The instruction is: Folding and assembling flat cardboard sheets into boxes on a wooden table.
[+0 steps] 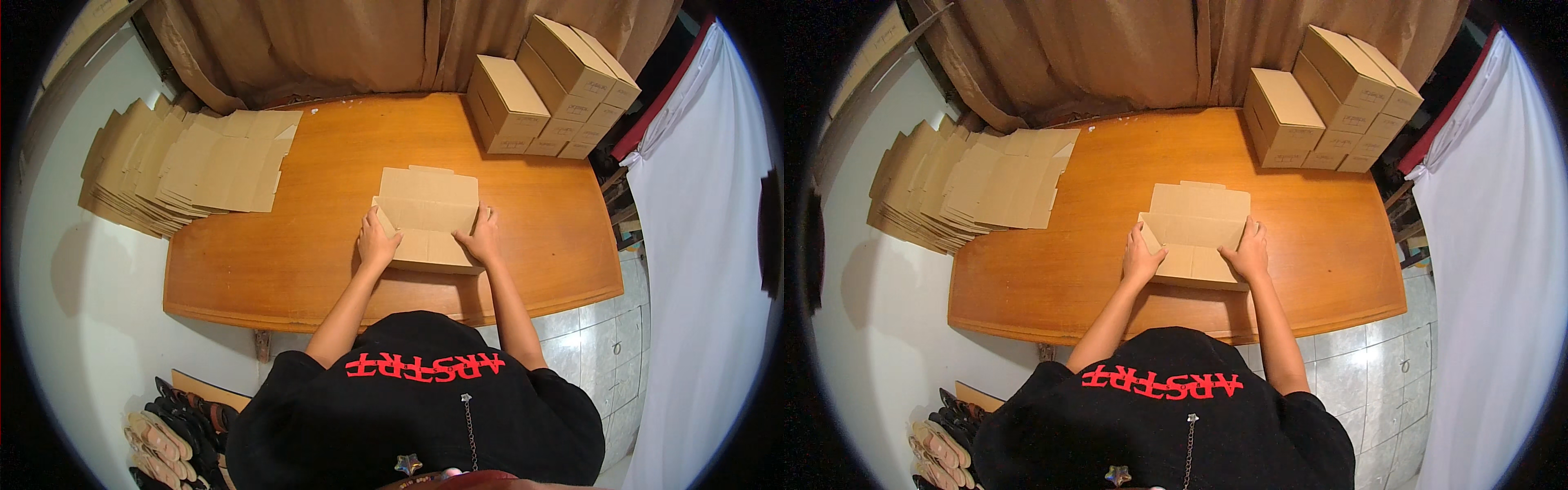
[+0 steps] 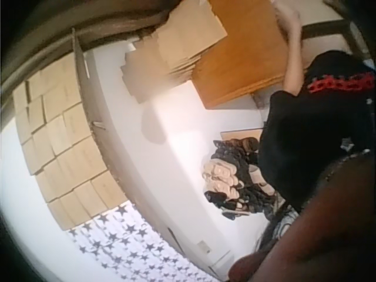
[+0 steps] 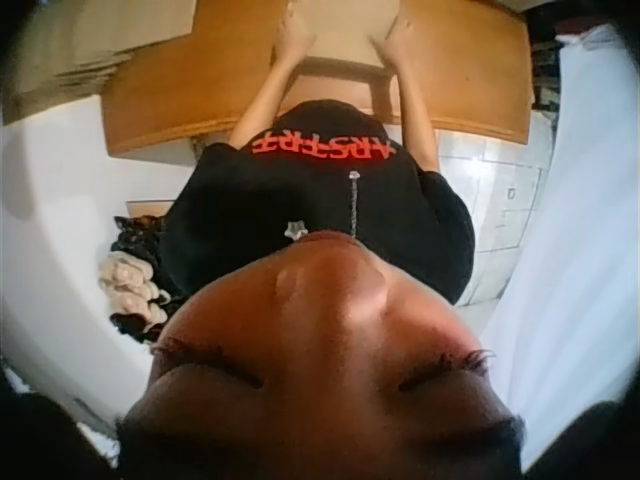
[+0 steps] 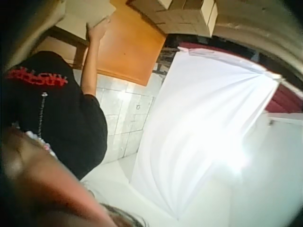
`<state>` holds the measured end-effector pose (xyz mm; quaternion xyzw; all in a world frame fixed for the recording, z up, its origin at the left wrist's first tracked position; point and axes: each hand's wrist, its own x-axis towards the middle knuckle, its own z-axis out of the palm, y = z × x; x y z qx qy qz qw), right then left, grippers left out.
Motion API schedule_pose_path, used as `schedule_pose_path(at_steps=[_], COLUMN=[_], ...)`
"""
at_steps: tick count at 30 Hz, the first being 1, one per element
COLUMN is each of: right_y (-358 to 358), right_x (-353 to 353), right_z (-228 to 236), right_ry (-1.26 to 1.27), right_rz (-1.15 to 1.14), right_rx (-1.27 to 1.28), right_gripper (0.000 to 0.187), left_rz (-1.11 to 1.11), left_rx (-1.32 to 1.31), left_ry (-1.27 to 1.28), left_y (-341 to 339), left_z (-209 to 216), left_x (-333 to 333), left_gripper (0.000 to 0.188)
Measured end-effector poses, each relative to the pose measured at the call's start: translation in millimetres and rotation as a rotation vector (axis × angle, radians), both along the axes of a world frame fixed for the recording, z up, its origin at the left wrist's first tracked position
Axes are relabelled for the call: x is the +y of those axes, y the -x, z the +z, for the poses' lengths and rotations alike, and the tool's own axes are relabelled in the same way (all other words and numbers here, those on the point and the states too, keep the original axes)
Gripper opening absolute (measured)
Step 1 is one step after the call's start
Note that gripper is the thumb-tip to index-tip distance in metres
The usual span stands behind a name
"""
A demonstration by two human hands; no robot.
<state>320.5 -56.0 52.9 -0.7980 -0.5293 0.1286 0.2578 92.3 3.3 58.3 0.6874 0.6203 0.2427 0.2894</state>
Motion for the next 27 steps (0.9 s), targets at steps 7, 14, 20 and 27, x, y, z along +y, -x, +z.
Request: schedule_pose_path(at_steps=[7,14,20,27], right_y=[9,-1,14,15], right_x=[-7,1,9,31], right_z=[11,-9,12,1], right_ry=[0.007,-0.037,-0.272,-0.519], right_rz=[-0.035,-0.087,-0.067,0.072], right_rx=[-0.090,0.001,0.025,0.304], right_gripper=[0.087,0.079,0.079,0.075], left_rz=[-0.005,-0.222,-0.036,-0.143], left_rx=[-0.020,-0.429,-0.747,-1.098], left_ry=[0.010,0.756,0.747,-0.014], left_y=[6,49,61,55], left_z=[3,-24,0,45], left_x=[0,12,4,18], left_gripper=[0.081,0.093,0.089,0.083])
